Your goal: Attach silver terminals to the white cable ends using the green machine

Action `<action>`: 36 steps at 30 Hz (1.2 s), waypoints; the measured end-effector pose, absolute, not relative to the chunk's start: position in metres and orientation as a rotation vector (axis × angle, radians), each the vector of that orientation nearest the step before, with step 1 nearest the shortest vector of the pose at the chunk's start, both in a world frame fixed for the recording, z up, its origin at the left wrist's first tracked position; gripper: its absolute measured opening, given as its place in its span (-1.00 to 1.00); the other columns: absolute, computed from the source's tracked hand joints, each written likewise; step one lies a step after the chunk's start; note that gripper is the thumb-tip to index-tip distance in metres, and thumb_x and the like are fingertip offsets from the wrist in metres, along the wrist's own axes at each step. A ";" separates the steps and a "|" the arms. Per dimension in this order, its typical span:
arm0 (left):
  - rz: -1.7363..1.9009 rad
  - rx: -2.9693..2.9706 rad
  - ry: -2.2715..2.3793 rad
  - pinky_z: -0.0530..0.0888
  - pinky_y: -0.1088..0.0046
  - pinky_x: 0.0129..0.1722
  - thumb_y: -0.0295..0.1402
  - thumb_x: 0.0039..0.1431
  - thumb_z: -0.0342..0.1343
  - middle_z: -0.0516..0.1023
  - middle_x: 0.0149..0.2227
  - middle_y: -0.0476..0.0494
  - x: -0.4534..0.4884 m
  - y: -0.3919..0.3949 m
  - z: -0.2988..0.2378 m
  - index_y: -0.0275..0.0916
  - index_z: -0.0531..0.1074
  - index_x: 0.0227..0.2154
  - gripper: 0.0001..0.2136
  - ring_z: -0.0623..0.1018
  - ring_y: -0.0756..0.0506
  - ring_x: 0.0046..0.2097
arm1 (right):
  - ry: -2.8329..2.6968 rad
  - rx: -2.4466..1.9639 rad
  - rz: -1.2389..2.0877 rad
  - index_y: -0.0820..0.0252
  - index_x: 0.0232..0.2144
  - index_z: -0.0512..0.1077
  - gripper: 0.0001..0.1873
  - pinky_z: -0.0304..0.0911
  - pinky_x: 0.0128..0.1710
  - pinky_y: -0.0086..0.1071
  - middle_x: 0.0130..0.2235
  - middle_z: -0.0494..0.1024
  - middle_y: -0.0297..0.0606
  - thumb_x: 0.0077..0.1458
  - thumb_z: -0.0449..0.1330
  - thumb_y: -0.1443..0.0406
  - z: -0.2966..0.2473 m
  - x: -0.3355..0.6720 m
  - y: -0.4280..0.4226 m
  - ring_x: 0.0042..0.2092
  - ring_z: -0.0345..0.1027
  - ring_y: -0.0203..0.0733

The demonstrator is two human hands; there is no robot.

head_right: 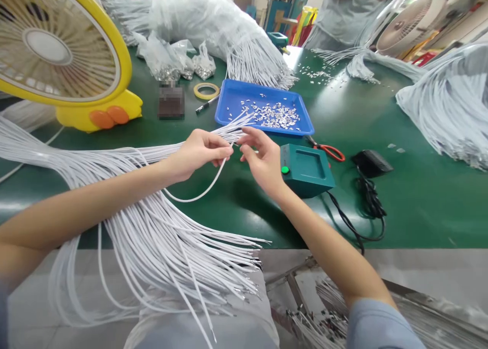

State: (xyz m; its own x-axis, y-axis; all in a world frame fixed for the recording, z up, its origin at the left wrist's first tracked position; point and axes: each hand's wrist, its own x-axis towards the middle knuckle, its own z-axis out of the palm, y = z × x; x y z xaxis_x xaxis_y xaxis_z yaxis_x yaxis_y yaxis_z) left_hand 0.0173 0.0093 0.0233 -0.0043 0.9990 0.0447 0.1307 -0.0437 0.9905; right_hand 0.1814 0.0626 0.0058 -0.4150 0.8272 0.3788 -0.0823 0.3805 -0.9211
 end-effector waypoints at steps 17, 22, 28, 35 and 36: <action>0.984 0.919 1.067 0.31 0.58 -0.50 -0.48 0.07 0.19 0.42 -0.57 -0.04 0.020 0.009 0.017 -0.39 0.45 -0.59 -0.84 0.35 0.12 -0.55 | -2.189 -0.568 -0.012 0.13 -0.48 0.45 -0.85 0.25 -0.26 -0.27 -0.42 0.54 -0.27 0.12 0.17 0.38 -0.002 0.186 0.069 -0.24 0.32 -0.13; 1.213 2.015 1.435 0.33 0.44 -0.38 -0.46 0.09 0.13 0.49 -0.50 -0.11 0.014 0.007 0.005 -0.31 0.53 -0.48 -0.89 0.45 -0.02 -0.42 | -1.794 -0.896 1.281 0.19 -0.53 0.43 -0.88 0.22 -0.35 -0.34 -0.48 0.41 -0.33 -0.05 0.25 0.27 0.005 0.181 0.055 -0.39 0.25 -0.26; 1.223 2.518 1.393 0.34 0.44 -0.37 -0.50 0.16 0.01 0.51 -0.44 -0.15 0.003 0.012 0.003 -0.29 0.52 -0.45 -0.81 0.48 -0.04 -0.39 | -1.424 -0.848 2.146 0.18 -0.52 0.37 -0.76 0.29 -0.35 -0.34 -0.51 0.24 -0.41 -0.13 0.32 0.17 0.018 0.179 0.053 -0.42 0.20 -0.30; 1.117 1.374 1.215 0.37 0.56 -0.51 -0.49 0.03 0.21 0.49 -0.60 -0.05 0.020 0.016 -0.015 -0.40 0.53 -0.41 -0.93 0.42 0.07 -0.59 | -2.285 -1.285 0.074 0.22 -0.16 0.54 -0.70 0.25 -0.13 -0.15 -0.18 0.57 -0.07 0.17 0.06 0.27 0.034 0.202 0.065 -0.09 0.35 0.05; 1.115 1.343 1.209 0.38 0.57 -0.52 -0.50 0.03 0.21 0.48 -0.61 -0.03 0.021 0.017 -0.020 -0.42 0.54 -0.33 -0.87 0.42 0.07 -0.60 | -2.398 -1.321 -0.103 0.23 -0.15 0.55 -0.69 0.24 -0.13 -0.15 -0.15 0.57 -0.05 0.18 0.07 0.26 0.034 0.206 0.067 -0.05 0.34 0.08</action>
State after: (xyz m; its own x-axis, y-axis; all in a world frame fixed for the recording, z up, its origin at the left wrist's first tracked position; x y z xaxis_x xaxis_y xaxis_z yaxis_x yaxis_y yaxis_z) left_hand 0.0211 0.0174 -0.0204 0.0853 0.9961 0.0214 0.1023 -0.0301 0.9943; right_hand 0.2057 0.0671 0.0341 -0.4740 0.7959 0.3765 0.8252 0.5508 -0.1255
